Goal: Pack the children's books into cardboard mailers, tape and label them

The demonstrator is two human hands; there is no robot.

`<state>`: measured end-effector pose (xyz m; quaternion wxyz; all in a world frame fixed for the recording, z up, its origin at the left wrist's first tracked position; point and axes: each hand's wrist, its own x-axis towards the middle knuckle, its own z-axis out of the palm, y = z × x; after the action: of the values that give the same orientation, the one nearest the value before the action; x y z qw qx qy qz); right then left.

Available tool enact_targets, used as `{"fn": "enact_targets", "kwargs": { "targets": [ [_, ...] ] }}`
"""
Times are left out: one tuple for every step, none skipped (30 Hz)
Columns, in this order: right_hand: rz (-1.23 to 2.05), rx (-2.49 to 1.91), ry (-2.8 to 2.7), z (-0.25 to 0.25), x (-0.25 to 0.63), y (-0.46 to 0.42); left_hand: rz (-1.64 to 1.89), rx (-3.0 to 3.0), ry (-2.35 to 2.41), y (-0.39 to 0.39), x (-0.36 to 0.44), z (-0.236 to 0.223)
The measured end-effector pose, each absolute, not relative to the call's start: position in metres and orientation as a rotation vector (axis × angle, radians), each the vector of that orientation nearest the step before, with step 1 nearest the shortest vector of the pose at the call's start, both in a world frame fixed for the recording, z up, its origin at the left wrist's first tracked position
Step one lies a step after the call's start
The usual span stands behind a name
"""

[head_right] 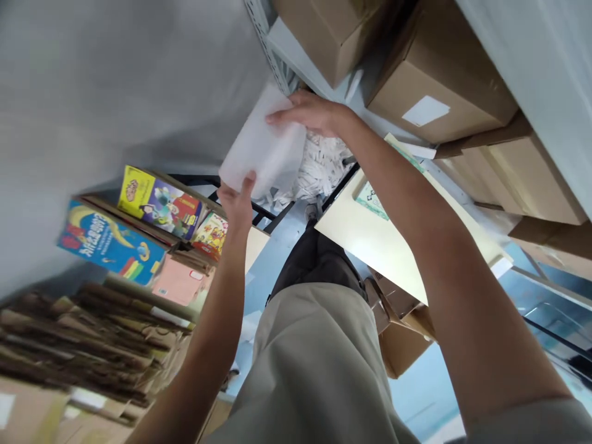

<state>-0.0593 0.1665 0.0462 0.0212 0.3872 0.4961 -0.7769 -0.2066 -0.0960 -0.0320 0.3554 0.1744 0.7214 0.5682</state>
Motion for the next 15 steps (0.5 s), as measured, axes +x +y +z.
{"fn": "enact_targets", "kwargs": {
  "targets": [
    [-2.446, 1.146, 1.563, 0.055, -0.058, 0.164, 1.475, 0.475, 1.853, -0.097, -0.205, -0.022],
    [-2.479, 1.098, 1.592, 0.065, -0.056, 0.162, 1.478, 0.499, 1.846, -0.097, -0.203, -0.012],
    [-2.504, 1.065, 1.631, 0.074, -0.055, 0.16, 1.481, 0.524, 1.845, -0.097, -0.2, -0.001],
    [-2.517, 1.046, 1.684, 0.083, -0.054, 0.157, 1.486, 0.556, 1.847, -0.097, -0.197, 0.009],
    [-2.515, 1.035, 1.752, 0.093, -0.053, 0.155, 1.497, 0.593, 1.852, -0.098, -0.194, 0.02],
    [-2.49, 1.014, 1.841, 0.104, -0.052, 0.152, 1.513, 0.635, 1.856, -0.099, -0.191, 0.031],
    [-2.448, 0.98, 1.943, 0.116, -0.051, 0.151, 1.535, 0.682, 1.857, -0.1, -0.188, 0.042],
    [-2.395, 0.932, 2.038, 0.128, -0.049, 0.15, 1.559, 0.731, 1.854, -0.101, -0.186, 0.053],
    [-2.351, 0.876, 2.123, 0.141, -0.047, 0.15, 1.587, 0.782, 1.846, -0.101, -0.185, 0.065],
    [-2.328, 0.828, 2.192, 0.156, -0.044, 0.151, 1.618, 0.831, 1.832, -0.101, -0.184, 0.077],
    [-2.334, 0.805, 2.249, 0.172, -0.042, 0.154, 1.652, 0.877, 1.812, -0.101, -0.182, 0.09],
    [-2.367, 0.812, 2.29, 0.188, -0.039, 0.157, 1.688, 0.923, 1.781, -0.099, -0.18, 0.103],
    [-2.414, 0.844, 2.322, 0.205, -0.034, 0.161, 1.74, 0.968, 1.74, -0.096, -0.178, 0.118],
    [-2.457, 0.892, 2.349, 0.223, -0.029, 0.165, 1.812, 1.009, 1.69, -0.092, -0.174, 0.134],
    [-2.488, 0.952, 2.37, 0.241, -0.021, 0.169, 1.888, 1.05, 1.637, -0.087, -0.17, 0.15]
  ]
}}
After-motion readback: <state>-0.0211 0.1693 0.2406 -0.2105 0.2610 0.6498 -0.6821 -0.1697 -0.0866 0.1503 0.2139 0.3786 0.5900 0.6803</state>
